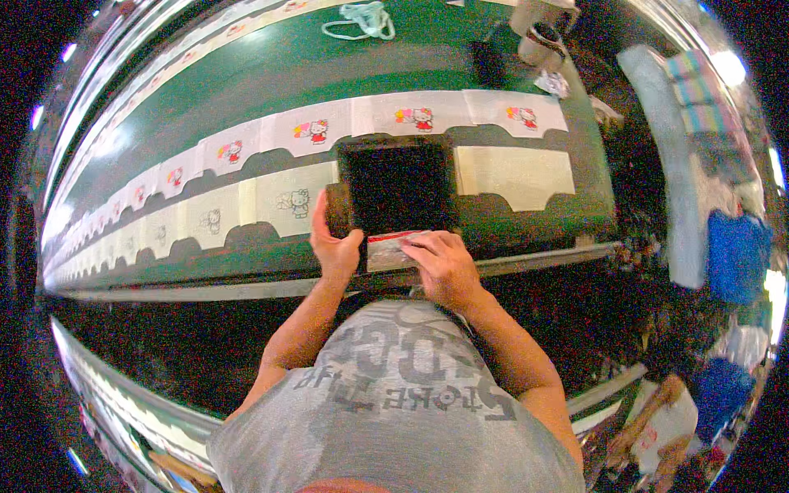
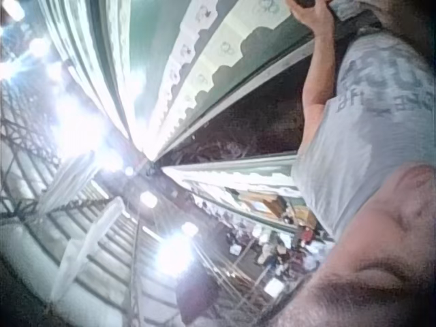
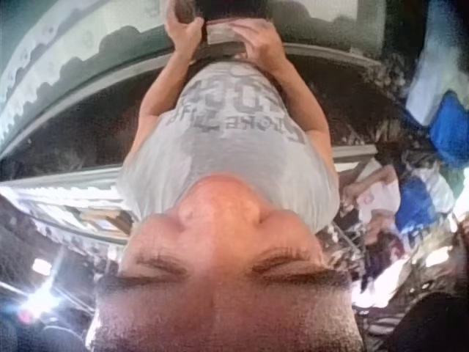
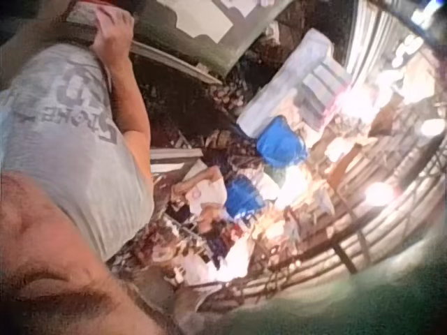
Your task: The person uses a squeegee to spread black ink across a screen printing frame placed over a long sheet of paper with Hello Kitty graphics. The person repeatedly pulls the squeegee across the screen to evenly coat the surface with ink.
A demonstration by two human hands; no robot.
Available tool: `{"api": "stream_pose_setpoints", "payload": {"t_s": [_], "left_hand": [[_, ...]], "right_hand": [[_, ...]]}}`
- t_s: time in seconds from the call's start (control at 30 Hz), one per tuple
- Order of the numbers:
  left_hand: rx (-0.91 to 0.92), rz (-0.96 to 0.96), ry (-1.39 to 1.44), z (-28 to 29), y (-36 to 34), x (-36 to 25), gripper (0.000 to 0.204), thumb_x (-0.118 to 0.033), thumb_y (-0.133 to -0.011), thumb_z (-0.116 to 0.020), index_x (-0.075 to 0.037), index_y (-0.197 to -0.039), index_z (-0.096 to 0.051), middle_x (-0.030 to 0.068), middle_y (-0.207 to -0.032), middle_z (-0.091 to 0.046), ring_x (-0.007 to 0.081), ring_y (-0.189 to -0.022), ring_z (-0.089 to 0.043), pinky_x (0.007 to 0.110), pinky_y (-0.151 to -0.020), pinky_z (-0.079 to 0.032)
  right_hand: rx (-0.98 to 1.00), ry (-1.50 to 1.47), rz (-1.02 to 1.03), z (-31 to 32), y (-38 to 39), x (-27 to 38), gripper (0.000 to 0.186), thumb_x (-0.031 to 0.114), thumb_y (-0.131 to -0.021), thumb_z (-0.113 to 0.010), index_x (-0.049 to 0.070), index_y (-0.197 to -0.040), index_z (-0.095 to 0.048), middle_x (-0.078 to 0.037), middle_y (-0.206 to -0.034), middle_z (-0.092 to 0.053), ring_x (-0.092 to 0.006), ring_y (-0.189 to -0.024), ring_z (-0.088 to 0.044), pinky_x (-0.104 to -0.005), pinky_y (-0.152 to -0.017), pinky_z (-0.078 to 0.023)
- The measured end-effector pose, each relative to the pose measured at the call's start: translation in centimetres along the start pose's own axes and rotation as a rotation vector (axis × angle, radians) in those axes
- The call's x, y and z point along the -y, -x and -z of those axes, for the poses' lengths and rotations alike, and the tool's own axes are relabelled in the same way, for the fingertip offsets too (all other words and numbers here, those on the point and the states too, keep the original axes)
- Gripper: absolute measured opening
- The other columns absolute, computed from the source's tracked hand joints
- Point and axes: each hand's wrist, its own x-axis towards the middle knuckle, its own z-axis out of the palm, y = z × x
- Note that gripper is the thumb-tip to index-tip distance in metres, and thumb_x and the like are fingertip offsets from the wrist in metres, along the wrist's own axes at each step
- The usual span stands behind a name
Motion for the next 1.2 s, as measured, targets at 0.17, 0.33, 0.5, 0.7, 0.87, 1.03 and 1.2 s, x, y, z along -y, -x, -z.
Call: {"api": "stream_pose_setpoints", "payload": {"t_s": [0.17,0.33,0.5,0.7,0.87,1.03,1.2], "left_hand": [[-0.002,0.107,0.057,-4.3,0.7,-1.0,0.098,0.014,-0.076,-0.068,0.001,-0.171,-0.046,0.0148,-0.158,-0.063,0.022,-0.142,-0.062,0.036,-0.122,-0.048],[-0.016,0.091,0.036,-3.4,0.4,0.6,0.095,0.013,-0.077,-0.068,0.001,-0.169,-0.048,0.0142,-0.157,-0.063,0.022,-0.142,-0.063,0.036,-0.121,-0.049],[-0.01,0.154,-0.089,-3.2,0.5,-0.3,0.093,0.009,-0.08,-0.072,0.0,-0.169,-0.049,0.0148,-0.156,-0.065,0.0225,-0.14,-0.064,0.037,-0.12,-0.051],[-0.001,0.133,-0.015,-2.9,0.0,1.0,0.077,0.001,-0.098,-0.078,0.0,-0.169,-0.05,0.0156,-0.163,-0.062,0.0256,-0.15,-0.059,0.042,-0.129,-0.044],[0.046,0.147,-0.02,-2.1,-0.5,1.3,0.075,0.003,-0.097,-0.079,0.0,-0.167,-0.053,0.0158,-0.163,-0.062,0.0269,-0.149,-0.059,0.043,-0.129,-0.044],[0.01,0.119,-0.003,-2.5,-0.4,1.4,0.072,0.003,-0.097,-0.078,0.001,-0.165,-0.054,0.017,-0.156,-0.066,0.0255,-0.143,-0.063,0.04,-0.123,-0.049],[-0.014,0.152,0.05,-3.2,0.1,0.9,0.072,0.002,-0.099,-0.077,0.001,-0.166,-0.052,0.0173,-0.155,-0.066,0.0247,-0.139,-0.065,0.039,-0.119,-0.052]], "right_hand": [[0.114,0.127,0.125,3.9,0.0,-3.2,0.045,0.009,-0.087,-0.076,0.008,-0.131,-0.079,-0.012,-0.134,-0.073,-0.036,-0.124,-0.069,-0.0496,-0.106,-0.055],[0.247,0.094,0.174,4.9,-2.1,-2.5,0.036,0.005,-0.092,-0.067,0.003,-0.126,-0.079,-0.013,-0.125,-0.076,-0.0351,-0.117,-0.07,-0.048,-0.101,-0.056],[0.365,0.036,0.141,6.5,-6.2,-4.8,0.036,-0.001,-0.09,-0.065,0.0,-0.124,-0.079,-0.019,-0.115,-0.077,-0.0397,-0.114,-0.071,-0.0497,-0.102,-0.058],[0.246,0.108,0.135,4.3,-13.0,-11.1,0.038,-0.007,-0.089,-0.066,-0.003,-0.125,-0.077,-0.022,-0.121,-0.077,-0.0427,-0.122,-0.07,-0.0512,-0.111,-0.056],[0.22,0.075,0.026,3.6,-15.1,-11.3,0.044,-0.007,-0.091,-0.063,0.004,-0.131,-0.078,-0.02,-0.121,-0.077,-0.0431,-0.119,-0.071,-0.051,-0.109,-0.056],[0.285,0.156,0.069,3.5,-11.8,-8.2,0.053,-0.002,-0.085,-0.065,0.007,-0.135,-0.079,-0.018,-0.114,-0.077,-0.0403,-0.112,-0.072,-0.0511,-0.103,-0.057],[0.325,0.109,0.048,4.0,-6.5,-4.2,0.053,0.0,-0.084,-0.067,0.008,-0.135,-0.078,-0.016,-0.115,-0.077,-0.0393,-0.111,-0.07,-0.0498,-0.103,-0.055]]}}
